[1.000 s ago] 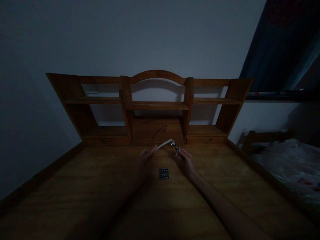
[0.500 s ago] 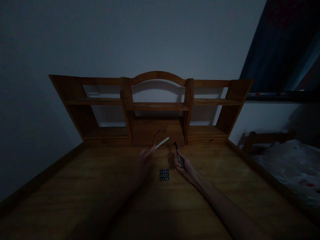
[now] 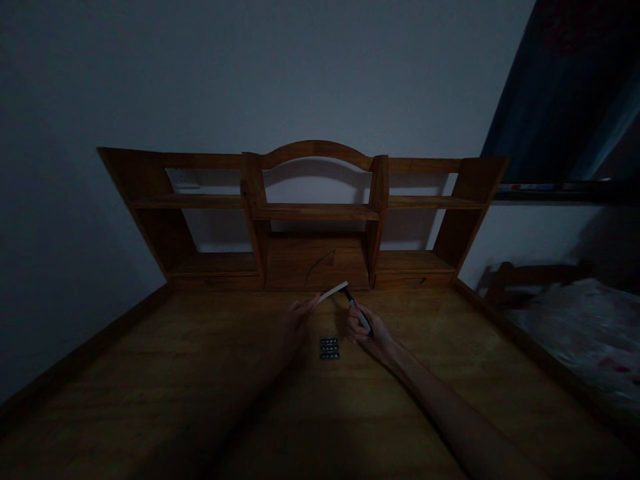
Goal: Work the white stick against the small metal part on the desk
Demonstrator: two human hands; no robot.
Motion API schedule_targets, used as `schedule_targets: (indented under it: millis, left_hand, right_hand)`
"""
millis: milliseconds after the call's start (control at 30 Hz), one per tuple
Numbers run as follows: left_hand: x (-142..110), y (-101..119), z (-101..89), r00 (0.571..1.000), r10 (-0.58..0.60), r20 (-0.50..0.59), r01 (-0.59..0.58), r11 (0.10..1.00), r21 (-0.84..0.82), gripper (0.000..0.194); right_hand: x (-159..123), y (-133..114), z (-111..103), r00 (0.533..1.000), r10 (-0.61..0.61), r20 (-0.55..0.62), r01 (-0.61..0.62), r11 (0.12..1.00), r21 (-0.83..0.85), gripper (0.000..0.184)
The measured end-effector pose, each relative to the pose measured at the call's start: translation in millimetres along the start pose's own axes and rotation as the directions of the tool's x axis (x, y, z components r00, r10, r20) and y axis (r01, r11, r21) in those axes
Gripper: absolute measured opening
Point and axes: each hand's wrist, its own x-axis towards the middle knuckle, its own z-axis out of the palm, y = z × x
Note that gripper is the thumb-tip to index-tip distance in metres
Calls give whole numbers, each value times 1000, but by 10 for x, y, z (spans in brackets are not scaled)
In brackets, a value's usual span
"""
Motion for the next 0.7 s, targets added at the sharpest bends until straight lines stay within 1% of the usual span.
schedule_targets:
  millis: [100, 233, 333, 400, 467, 600, 700]
  left_hand:
    - [-2, 32, -5, 1000, -13, 6, 13, 1000, -2, 46]
    - [-7, 56, -21, 1000, -24, -5, 24, 1000, 19, 45]
    - [-12, 48, -26, 1000, -27, 7, 27, 1000, 10, 46]
    - [-14, 31, -18, 1000, -24, 0, 24, 1000, 1, 46]
    - [-13, 10, -4, 1000, -14, -9, 14, 1000, -5, 46]
    - [-7, -5, 17, 1000, -30, -10, 30, 1000, -10, 46]
    - [-5, 8, 9, 999, -35, -6, 35, 999, -19, 46]
  right_hand:
    - [-6, -5, 5, 1000, -19, -7, 19, 1000, 11, 42]
    - [12, -1, -59, 997, -77, -32, 78, 996, 52, 38]
    - [24, 25, -91, 999, -49, 0, 49, 998, 30, 39]
    - [27, 57, -80, 1000, -19, 20, 19, 1000, -1, 40]
    - [22, 80, -51, 999, -14, 31, 15, 1000, -7, 40]
    - [-10, 42, -7, 999, -35, 27, 34, 998, 50, 38]
    - [-26, -9, -23, 998, -63, 19, 61, 993, 102, 36]
